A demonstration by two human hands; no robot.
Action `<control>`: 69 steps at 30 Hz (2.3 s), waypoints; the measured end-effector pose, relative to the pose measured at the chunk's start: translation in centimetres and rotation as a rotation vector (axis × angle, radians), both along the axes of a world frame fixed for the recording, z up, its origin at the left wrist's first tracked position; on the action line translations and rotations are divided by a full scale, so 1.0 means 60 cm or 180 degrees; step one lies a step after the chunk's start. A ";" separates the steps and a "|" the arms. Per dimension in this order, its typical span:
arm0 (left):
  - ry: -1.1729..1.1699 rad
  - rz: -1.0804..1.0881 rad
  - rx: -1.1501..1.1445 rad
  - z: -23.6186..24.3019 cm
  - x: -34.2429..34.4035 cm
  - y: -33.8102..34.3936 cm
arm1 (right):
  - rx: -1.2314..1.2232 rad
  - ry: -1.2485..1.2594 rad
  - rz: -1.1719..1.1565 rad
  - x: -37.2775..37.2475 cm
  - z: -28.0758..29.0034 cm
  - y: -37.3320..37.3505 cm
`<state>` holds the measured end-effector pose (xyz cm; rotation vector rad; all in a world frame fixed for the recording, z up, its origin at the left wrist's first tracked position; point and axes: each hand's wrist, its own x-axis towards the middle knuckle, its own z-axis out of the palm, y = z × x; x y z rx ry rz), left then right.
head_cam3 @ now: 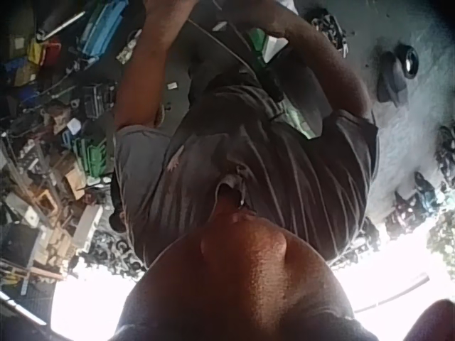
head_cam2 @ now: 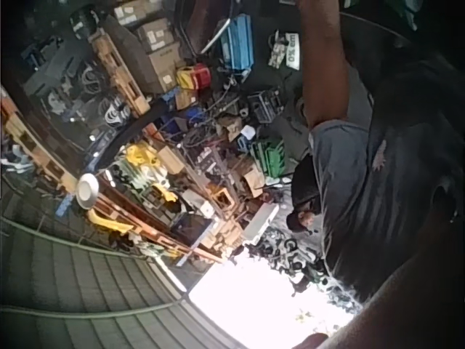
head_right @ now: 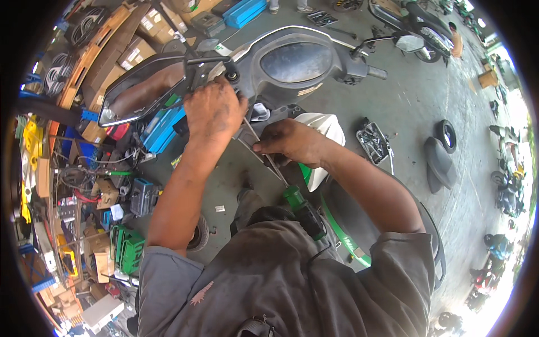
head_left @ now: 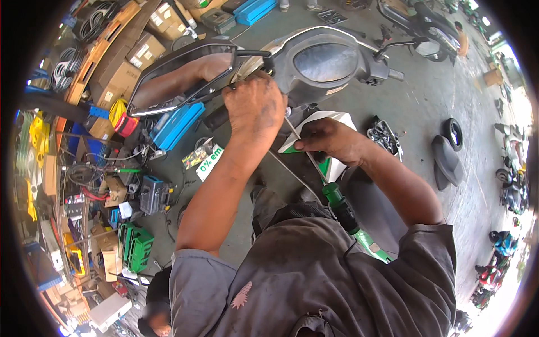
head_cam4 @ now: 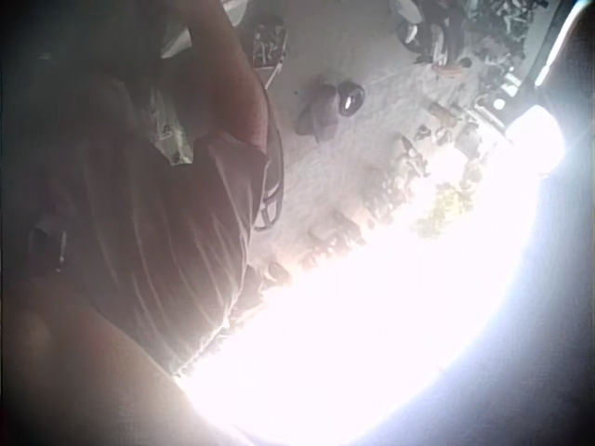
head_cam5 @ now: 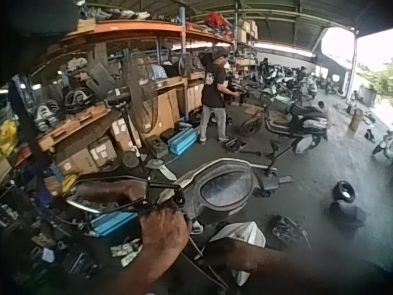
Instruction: The person installs a side mirror onto a scooter, handling the mirror assembly and securing it with a screwdriver.
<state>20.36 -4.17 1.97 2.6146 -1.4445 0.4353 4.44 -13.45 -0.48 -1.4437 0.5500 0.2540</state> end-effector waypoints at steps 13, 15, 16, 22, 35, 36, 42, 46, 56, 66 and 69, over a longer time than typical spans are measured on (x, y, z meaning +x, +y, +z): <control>0.1563 0.0407 -0.0292 -0.014 0.011 0.026 | -0.0770 -0.0395 -0.0834 -0.095 0.008 0.088; 0.2292 0.0391 -0.0638 -0.020 -0.012 0.049 | -0.0386 -0.0098 -0.0725 -0.128 0.001 0.085; 0.2052 0.0171 -0.1066 -0.051 -0.025 0.066 | -0.0232 -0.0060 -0.0753 -0.147 -0.002 0.089; 0.5627 0.0834 -0.1770 -0.290 -0.095 0.121 | 0.1791 0.0569 -0.1034 -0.273 -0.121 0.109; 0.4682 0.3712 -0.0696 -1.061 0.085 0.019 | 0.1663 0.1201 -0.2707 -0.351 -0.250 0.177; 0.4715 0.3654 -0.0627 -1.083 0.090 -0.011 | 0.1201 0.1360 -0.2543 -0.358 -0.262 0.198; 0.4596 0.3664 -0.0554 -1.080 0.067 -0.055 | 0.1424 0.0573 -0.3094 -0.355 -0.238 0.259; 0.4099 0.2021 0.0671 -0.901 -0.032 -0.033 | 0.2587 0.0204 -0.4256 -0.330 -0.177 0.233; 0.7107 -0.1487 -0.1015 -0.276 -0.222 -0.212 | -0.0140 -0.0210 -0.3575 -0.341 -0.157 0.134; 0.5608 -0.1270 -0.1300 -0.205 -0.209 -0.422 | -0.1302 -0.0403 -0.3922 -0.317 -0.149 -0.050; 0.5684 -0.1068 -0.1421 -0.200 -0.212 -0.425 | -0.1278 -0.0274 -0.3780 -0.343 -0.140 -0.083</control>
